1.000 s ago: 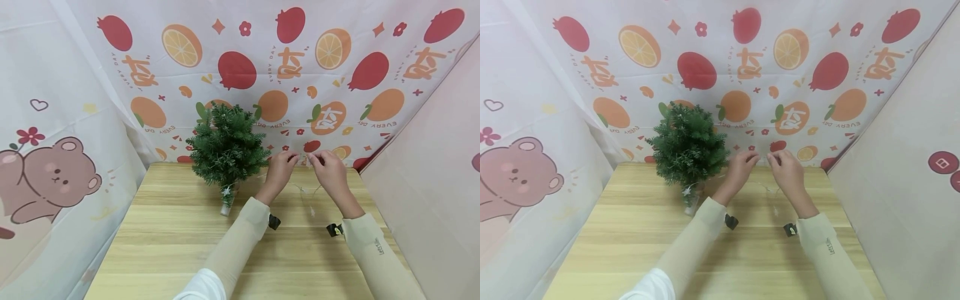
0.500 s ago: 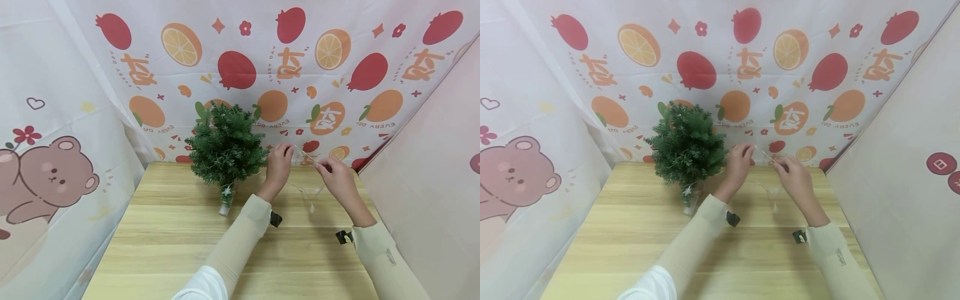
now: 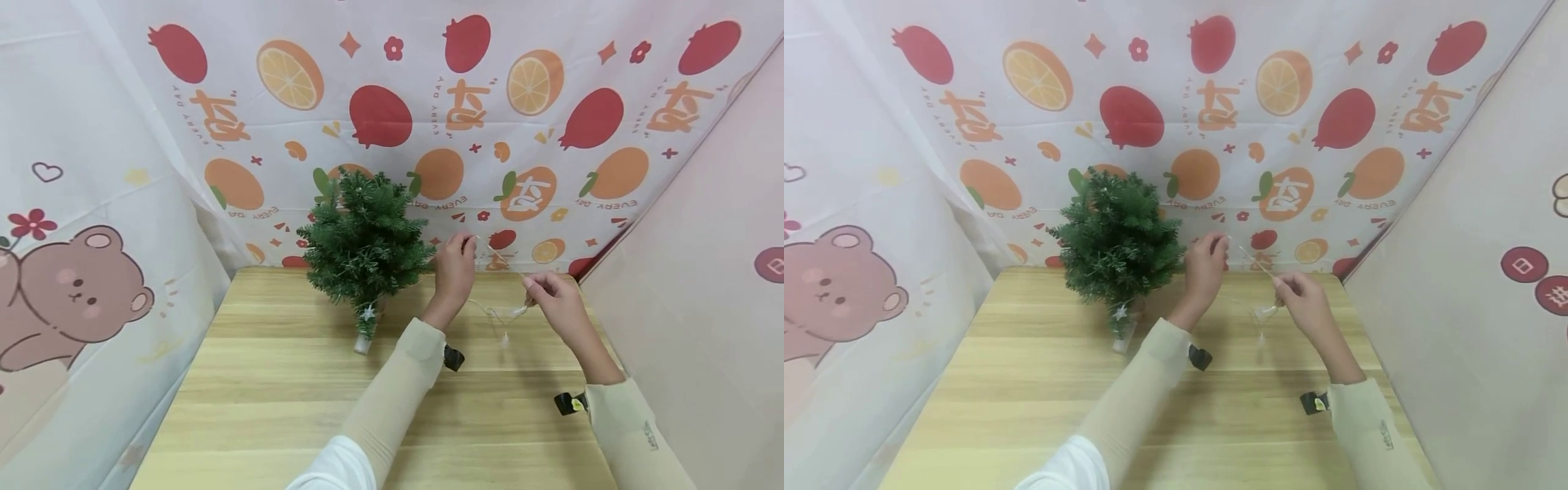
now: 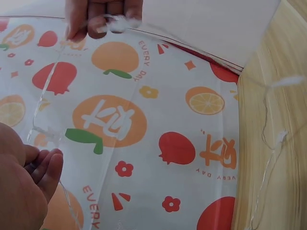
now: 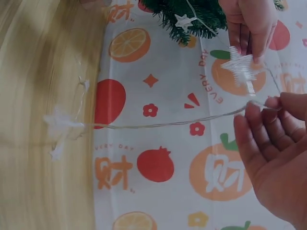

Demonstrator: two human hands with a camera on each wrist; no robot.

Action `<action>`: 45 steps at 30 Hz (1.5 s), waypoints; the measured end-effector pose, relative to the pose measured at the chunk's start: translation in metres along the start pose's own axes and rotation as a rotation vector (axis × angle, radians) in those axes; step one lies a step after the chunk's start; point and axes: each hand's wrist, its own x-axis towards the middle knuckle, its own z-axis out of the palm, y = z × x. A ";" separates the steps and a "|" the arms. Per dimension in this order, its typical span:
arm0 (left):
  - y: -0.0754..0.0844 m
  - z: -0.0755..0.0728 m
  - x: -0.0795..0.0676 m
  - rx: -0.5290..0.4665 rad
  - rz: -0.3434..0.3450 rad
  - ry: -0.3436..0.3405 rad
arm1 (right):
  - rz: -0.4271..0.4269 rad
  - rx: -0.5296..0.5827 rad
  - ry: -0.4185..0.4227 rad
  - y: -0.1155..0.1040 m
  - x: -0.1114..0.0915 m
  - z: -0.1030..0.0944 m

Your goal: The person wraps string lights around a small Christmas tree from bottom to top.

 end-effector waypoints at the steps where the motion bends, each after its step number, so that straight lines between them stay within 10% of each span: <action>1: -0.001 0.000 0.000 0.007 0.000 0.005 | 0.010 0.017 -0.009 0.001 -0.001 -0.002; 36: -0.008 -0.001 -0.001 0.006 -0.038 0.011 | 0.081 -0.129 0.056 0.072 -0.037 -0.146; 45: -0.006 0.001 -0.001 0.006 0.005 0.073 | 0.144 -0.345 -0.058 0.080 -0.046 -0.170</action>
